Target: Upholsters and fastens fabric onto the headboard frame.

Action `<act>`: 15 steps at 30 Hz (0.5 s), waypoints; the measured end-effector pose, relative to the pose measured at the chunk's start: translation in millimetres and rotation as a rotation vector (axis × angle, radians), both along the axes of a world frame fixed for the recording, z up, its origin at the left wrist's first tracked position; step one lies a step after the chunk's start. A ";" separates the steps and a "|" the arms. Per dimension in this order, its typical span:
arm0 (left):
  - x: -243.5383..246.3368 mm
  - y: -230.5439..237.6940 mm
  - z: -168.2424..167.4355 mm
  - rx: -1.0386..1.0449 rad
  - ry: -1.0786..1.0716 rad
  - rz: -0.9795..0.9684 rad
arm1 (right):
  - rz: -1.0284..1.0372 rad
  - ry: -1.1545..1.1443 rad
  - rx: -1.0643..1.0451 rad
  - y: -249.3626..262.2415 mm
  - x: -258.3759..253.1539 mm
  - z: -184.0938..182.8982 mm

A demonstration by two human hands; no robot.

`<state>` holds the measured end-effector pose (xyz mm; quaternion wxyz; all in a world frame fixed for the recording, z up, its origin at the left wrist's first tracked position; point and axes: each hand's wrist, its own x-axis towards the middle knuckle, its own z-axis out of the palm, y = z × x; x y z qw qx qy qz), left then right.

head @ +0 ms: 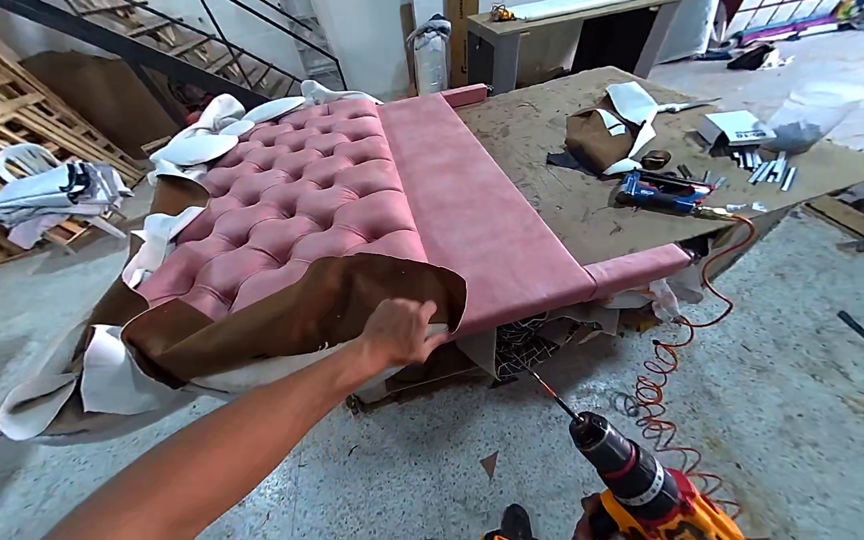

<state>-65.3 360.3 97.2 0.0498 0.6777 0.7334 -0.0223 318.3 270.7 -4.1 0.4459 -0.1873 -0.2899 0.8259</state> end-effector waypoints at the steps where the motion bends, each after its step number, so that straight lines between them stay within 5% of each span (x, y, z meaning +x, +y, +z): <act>1: -6.0 -11.1 -7.9 -0.057 0.095 -0.037 | 0.017 -0.035 -0.031 0.6 1.2 1.5; 6: -11.5 -7.7 -16.7 -0.277 0.187 0.036 | 0.047 -0.282 -0.049 16.1 -13.7 19.9; 15: -54.8 3.9 -27.9 -0.134 -0.061 -0.210 | 0.094 -0.738 0.051 64.5 -62.4 68.8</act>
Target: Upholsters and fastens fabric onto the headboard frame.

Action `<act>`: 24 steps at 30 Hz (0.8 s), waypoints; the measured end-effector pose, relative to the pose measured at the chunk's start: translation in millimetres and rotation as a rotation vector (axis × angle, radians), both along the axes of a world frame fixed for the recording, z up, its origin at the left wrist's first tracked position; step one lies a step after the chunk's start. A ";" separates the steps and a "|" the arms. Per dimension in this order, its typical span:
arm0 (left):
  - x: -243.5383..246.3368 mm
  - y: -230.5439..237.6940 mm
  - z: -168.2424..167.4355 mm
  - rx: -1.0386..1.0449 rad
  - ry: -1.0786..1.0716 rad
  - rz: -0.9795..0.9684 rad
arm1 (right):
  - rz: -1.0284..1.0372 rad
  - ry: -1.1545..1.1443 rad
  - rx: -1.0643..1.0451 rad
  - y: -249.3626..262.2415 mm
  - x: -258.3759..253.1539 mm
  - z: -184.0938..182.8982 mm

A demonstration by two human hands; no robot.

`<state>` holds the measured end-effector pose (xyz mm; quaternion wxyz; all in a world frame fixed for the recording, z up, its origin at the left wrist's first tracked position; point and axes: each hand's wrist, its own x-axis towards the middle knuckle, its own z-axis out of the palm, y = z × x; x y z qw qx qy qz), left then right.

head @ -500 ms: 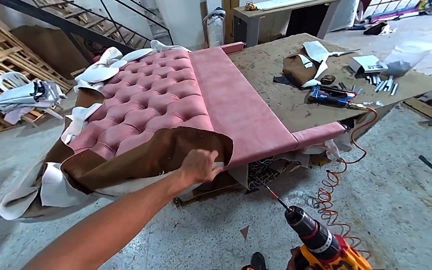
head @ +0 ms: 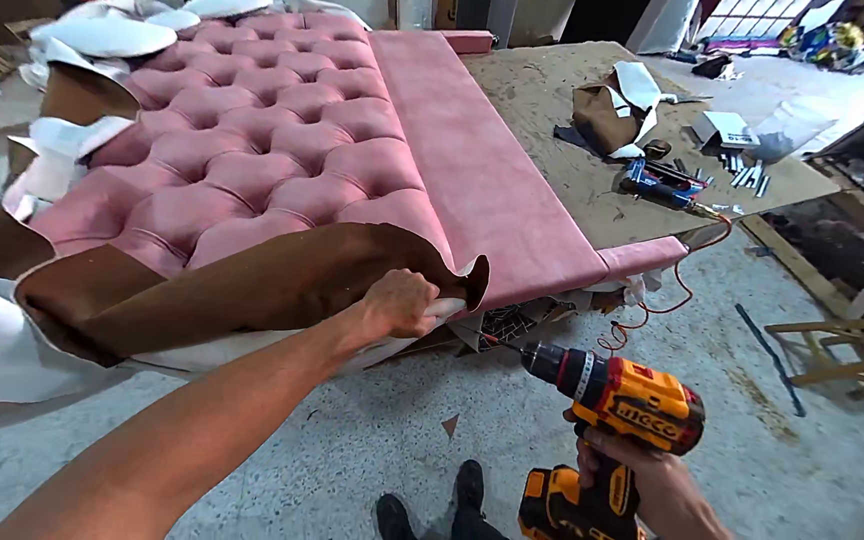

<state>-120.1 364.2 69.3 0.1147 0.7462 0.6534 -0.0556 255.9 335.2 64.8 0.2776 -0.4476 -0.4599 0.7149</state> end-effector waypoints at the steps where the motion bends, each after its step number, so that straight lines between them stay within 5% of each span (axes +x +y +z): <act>1: -4.0 -1.1 -4.8 0.027 -0.045 0.010 | 0.018 -0.045 0.012 4.8 -2.6 5.3; 8: -6.0 -17.3 -42.8 0.304 -0.315 0.192 | 0.117 -0.190 0.103 33.6 -10.6 28.5; 12: -6.6 -14.3 -35.8 0.212 -0.395 0.284 | 0.196 -0.245 0.115 52.5 -18.6 36.7; 18: 12.9 -0.1 20.3 -0.048 0.095 0.119 | 0.287 -0.241 0.132 66.7 -18.0 36.4; 24: -8.7 25.1 14.4 -0.007 0.164 -0.017 | 0.266 -0.170 0.122 66.4 2.7 14.7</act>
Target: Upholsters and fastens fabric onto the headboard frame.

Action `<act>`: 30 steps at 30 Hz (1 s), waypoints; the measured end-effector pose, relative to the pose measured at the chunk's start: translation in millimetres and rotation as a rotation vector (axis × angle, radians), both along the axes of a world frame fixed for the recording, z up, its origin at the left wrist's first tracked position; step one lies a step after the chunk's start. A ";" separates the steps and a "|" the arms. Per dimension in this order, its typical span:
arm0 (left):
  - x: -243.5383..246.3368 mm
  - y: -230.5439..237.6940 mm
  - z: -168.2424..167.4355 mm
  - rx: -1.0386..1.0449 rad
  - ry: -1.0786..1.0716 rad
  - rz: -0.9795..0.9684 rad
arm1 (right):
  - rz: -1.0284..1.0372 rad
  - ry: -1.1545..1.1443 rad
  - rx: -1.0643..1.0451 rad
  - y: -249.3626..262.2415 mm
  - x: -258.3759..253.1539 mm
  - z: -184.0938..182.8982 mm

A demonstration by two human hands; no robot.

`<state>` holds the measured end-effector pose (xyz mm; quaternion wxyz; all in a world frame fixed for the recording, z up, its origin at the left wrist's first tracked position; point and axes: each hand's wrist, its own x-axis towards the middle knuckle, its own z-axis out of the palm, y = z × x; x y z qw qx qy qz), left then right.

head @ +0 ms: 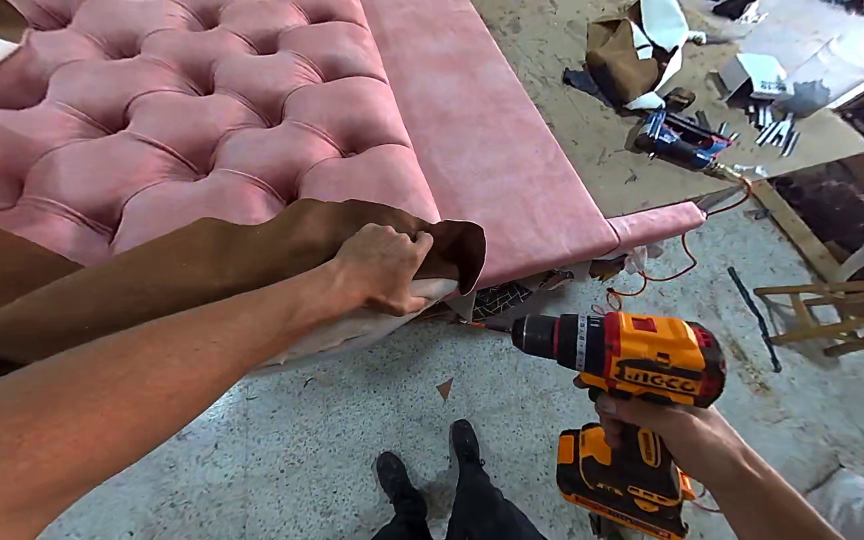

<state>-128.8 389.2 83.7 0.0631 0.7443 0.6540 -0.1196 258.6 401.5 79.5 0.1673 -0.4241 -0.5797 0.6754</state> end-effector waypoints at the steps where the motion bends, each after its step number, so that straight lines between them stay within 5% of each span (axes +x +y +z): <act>1: -4.7 0.7 -5.9 0.030 -0.030 -0.024 | -0.014 0.004 -0.010 -0.5 2.4 -3.3; 7: -18.4 -7.7 -37.8 0.280 -0.237 -0.053 | -0.039 -0.064 -0.037 6.6 -3.7 -3.6; 24: -26.9 -2.9 -36.6 0.117 -0.495 -0.057 | 0.288 -0.425 0.350 69.3 -97.8 79.8; 30: -29.0 -4.2 -42.1 0.178 -0.540 -0.058 | 0.273 -0.458 0.392 62.5 -70.7 77.3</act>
